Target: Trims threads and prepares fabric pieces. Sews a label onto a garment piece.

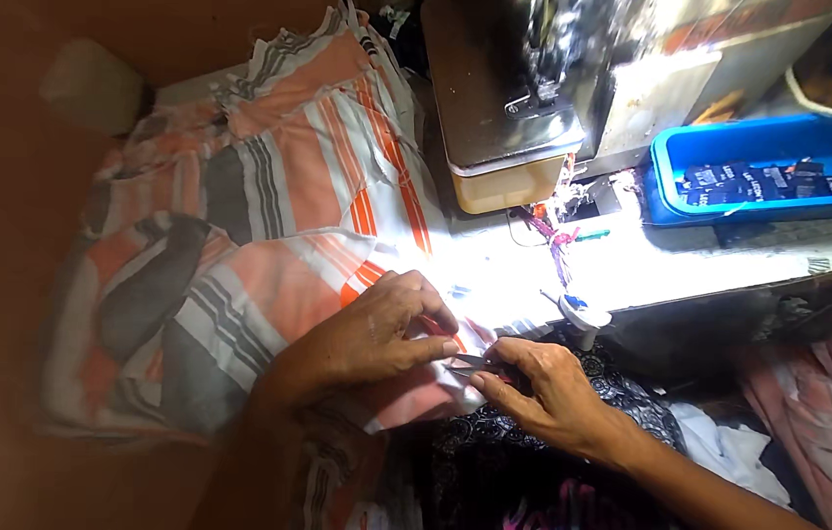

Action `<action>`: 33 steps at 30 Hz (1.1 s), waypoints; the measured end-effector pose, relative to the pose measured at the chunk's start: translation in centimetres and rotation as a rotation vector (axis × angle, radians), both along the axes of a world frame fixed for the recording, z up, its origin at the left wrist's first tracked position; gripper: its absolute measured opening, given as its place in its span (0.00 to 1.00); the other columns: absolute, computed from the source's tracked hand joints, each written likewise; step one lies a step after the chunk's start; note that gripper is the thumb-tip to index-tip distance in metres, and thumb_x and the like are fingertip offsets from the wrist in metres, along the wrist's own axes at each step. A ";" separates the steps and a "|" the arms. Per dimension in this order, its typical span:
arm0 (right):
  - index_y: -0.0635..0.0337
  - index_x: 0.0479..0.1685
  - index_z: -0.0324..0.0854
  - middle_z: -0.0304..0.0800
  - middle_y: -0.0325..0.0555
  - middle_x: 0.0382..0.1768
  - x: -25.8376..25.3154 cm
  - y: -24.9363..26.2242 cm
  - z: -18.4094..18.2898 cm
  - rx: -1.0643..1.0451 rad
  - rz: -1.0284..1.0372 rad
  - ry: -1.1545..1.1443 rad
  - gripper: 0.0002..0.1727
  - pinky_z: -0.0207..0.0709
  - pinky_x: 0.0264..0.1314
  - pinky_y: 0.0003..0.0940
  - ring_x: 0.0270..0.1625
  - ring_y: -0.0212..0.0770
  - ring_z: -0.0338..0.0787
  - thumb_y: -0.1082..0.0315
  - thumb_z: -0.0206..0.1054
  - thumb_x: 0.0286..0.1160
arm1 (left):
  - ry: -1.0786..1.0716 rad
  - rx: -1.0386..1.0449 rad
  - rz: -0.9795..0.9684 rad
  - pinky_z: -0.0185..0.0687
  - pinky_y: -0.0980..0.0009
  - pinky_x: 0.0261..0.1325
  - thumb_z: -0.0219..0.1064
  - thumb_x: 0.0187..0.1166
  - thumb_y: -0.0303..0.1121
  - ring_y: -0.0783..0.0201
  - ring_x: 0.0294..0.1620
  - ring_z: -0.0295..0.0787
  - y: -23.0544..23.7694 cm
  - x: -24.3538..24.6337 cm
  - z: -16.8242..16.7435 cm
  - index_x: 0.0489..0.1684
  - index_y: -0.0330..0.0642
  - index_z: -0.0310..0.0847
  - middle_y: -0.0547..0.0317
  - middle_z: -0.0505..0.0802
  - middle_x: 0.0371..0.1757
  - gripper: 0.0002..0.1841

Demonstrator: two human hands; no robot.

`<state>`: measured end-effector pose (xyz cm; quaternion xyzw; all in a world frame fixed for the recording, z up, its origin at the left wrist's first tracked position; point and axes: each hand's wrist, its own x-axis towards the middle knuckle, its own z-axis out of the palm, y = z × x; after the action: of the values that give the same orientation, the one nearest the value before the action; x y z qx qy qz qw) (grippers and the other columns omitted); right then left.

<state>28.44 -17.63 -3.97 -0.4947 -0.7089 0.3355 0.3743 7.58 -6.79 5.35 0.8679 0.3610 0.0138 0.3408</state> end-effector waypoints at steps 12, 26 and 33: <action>0.61 0.32 0.84 0.82 0.44 0.22 0.3 -0.1 -0.1 -0.051 0.022 -0.043 0.24 0.70 0.26 0.39 0.24 0.40 0.82 0.49 0.58 0.83 | 0.119 0.135 0.060 0.71 0.50 0.52 0.79 0.66 0.38 0.53 0.54 0.79 -0.9 0.4 -0.2 0.33 0.50 0.93 0.60 0.87 0.45 0.05; 0.60 0.34 0.86 0.82 0.41 0.21 0.0 0.0 -0.6 -0.016 -0.037 -0.026 0.24 0.71 0.26 0.36 0.25 0.36 0.82 0.48 0.58 0.83 | -0.016 0.138 0.028 0.67 0.51 0.58 0.66 0.74 0.48 0.64 0.54 0.80 -0.9 -0.4 -1.4 0.32 0.55 0.94 0.69 0.87 0.45 0.13; 0.61 0.34 0.86 0.84 0.43 0.23 -0.4 0.5 -0.6 0.015 0.007 0.033 0.23 0.73 0.27 0.35 0.25 0.36 0.83 0.49 0.59 0.84 | -0.027 0.083 0.003 0.65 0.54 0.58 0.70 0.72 0.48 0.69 0.53 0.79 -0.4 -0.4 -1.3 0.33 0.57 0.94 0.73 0.87 0.44 0.10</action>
<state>28.00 -17.10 -4.58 -0.4839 -0.7068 0.3397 0.3885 7.15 -7.16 4.09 0.8806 0.3569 0.0409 0.3091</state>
